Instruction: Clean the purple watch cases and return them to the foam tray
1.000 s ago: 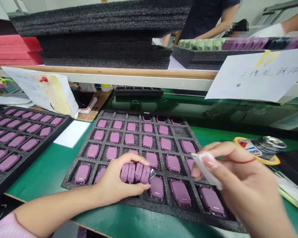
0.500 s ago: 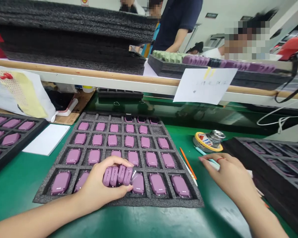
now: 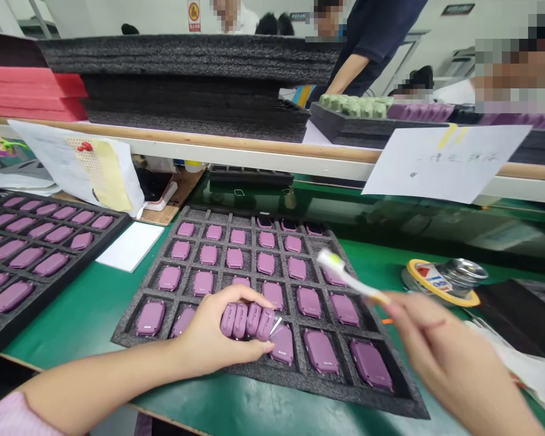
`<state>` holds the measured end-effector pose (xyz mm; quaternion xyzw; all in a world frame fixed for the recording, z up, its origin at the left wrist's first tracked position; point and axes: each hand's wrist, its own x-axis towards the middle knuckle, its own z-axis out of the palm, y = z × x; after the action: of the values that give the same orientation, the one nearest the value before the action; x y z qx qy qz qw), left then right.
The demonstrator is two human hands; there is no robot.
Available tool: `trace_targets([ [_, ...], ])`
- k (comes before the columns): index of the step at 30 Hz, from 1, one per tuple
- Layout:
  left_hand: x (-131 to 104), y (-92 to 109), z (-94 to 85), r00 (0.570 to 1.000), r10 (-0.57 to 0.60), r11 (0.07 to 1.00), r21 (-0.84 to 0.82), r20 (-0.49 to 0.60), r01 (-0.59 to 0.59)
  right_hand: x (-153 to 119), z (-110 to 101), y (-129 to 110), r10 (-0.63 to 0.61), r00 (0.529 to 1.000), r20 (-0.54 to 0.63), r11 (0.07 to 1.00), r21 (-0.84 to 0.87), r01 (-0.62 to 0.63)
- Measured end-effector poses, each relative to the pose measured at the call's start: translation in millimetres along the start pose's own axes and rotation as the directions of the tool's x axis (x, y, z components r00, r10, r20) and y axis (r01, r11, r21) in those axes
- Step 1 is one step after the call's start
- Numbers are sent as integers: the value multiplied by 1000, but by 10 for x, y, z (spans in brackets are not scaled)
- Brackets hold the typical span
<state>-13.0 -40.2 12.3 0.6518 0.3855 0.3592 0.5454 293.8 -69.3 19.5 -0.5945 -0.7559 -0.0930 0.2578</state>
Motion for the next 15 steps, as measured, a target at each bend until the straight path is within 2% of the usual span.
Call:
trace_targets([
  [2, -1, -3, -4, 1000, 21, 999, -33, 10, -21, -75, -26, -324, -259, 965, 28, 946, 208, 248],
  [4, 1, -5, -8, 999, 44, 998, -51, 16, -43, -123, -15, -502, -321, 944, 79, 920, 261, 291],
  [8, 4, 0, -9, 999, 25, 999, -40, 31, -24, -113, -23, -504, -200, 978, 66, 968, 166, 187],
  [12, 1, 10, -14, 997, 66, 996, -60, 40, -64, -89, -96, -491, -280, 947, 157, 924, 311, 222],
  [15, -4, 17, -21, 997, 63, 996, -60, 32, -61, -102, -122, -493, -184, 979, 91, 959, 234, 159],
])
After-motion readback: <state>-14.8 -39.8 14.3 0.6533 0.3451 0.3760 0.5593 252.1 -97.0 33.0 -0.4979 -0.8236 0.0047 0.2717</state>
